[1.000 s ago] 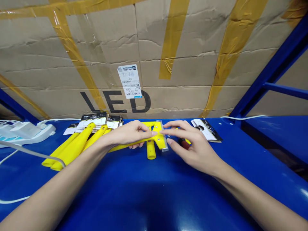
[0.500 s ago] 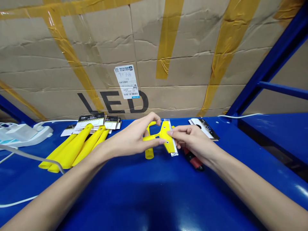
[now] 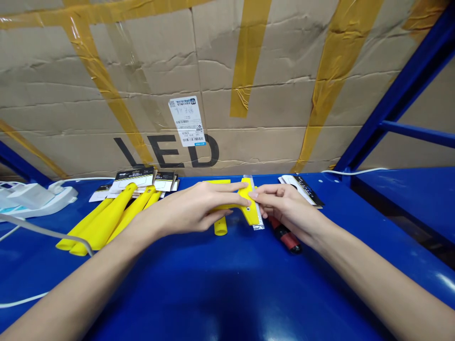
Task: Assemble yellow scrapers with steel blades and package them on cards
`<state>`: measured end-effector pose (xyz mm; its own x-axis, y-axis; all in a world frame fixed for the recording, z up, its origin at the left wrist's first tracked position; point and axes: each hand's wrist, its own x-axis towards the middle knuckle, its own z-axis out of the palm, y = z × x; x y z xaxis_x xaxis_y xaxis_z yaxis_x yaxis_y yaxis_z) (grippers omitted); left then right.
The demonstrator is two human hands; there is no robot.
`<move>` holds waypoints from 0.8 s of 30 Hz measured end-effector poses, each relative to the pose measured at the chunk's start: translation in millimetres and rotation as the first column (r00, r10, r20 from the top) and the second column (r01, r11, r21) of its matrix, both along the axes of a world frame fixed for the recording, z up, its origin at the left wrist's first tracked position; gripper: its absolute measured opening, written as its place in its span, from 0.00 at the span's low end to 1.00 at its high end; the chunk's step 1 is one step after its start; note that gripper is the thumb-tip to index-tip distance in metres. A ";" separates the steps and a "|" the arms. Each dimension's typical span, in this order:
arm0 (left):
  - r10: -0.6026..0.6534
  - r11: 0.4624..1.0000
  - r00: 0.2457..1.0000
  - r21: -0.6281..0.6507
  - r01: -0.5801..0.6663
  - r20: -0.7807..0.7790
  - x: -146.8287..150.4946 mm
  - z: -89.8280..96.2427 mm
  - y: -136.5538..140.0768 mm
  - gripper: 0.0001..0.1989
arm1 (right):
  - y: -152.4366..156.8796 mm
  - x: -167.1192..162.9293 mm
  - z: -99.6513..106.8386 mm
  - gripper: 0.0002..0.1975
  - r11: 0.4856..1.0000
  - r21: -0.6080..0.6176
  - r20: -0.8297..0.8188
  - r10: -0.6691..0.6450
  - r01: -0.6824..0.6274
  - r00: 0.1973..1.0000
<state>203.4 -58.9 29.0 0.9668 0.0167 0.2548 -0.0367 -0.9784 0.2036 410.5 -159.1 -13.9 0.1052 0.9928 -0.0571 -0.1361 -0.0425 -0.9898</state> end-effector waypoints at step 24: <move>0.001 0.998 1.000 -0.069 0.000 0.011 -1.2 -1.6 -2.8 0.19 | -3.2 -4.0 4.2 0.14 1.000 0.006 -0.002 -0.017 0.017 1.000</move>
<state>202.2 -61.8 27.4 0.9639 0.0349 0.2639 -0.0390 -0.9621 0.2700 406.5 -162.3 -9.7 0.1216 0.9913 -0.0510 -0.1383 -0.0340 -0.9898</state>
